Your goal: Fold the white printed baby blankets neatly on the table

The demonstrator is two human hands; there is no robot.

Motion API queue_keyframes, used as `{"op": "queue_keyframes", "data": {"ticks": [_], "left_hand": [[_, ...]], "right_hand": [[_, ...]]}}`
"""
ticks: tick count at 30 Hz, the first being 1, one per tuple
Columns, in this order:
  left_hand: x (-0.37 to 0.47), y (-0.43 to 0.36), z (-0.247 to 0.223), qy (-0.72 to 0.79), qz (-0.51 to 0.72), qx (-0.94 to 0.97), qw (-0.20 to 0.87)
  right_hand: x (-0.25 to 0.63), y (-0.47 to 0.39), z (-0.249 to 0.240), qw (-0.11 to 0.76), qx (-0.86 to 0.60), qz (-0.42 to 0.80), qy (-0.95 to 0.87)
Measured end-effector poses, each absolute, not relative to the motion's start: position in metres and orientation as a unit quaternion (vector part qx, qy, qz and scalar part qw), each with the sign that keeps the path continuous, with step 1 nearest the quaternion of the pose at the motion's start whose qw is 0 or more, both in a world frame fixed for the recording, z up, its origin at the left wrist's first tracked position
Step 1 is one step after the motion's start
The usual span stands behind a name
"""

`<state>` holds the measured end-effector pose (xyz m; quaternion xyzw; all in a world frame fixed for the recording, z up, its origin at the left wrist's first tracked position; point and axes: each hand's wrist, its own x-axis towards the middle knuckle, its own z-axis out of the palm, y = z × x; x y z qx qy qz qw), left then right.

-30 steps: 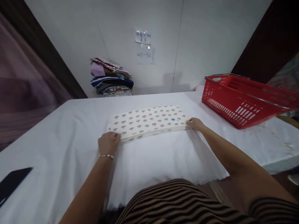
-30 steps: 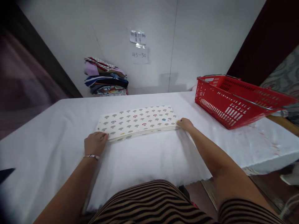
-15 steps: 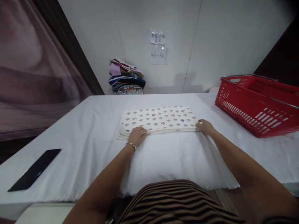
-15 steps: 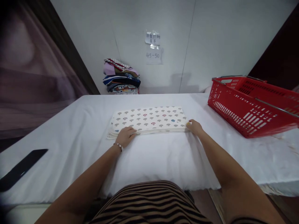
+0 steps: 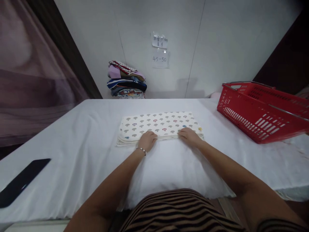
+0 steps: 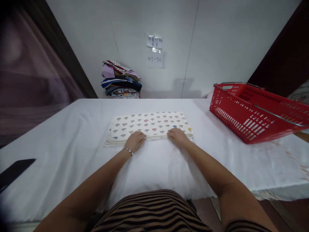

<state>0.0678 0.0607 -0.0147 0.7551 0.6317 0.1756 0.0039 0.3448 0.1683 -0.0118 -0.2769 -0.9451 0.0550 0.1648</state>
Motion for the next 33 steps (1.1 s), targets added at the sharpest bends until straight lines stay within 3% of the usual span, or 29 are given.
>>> {"op": "queue_keyframes", "data": {"ticks": [11,20,25,28,33], "left_hand": [[0.062,0.046,-0.019,0.633,0.186,0.751,0.014],[-0.025,-0.011,-0.001,0.777,0.211,0.592,-0.034],[-0.062,-0.027,0.004,0.904,0.236,0.349,0.070],[-0.063,-0.022,0.004,0.915,0.197,0.330,0.126],[-0.059,-0.014,0.006,0.916,0.169,0.340,0.130]], "right_hand": [[0.356,0.171,-0.040,0.211,-0.278,0.046,-0.936],[0.344,0.165,-0.024,0.199,-0.305,0.084,-0.927],[0.295,0.148,-0.012,0.219,-0.245,0.106,-0.938],[0.250,0.135,-0.007,0.224,-0.185,0.130,-0.948],[0.166,0.106,-0.001,0.197,-0.098,0.161,-0.962]]}}
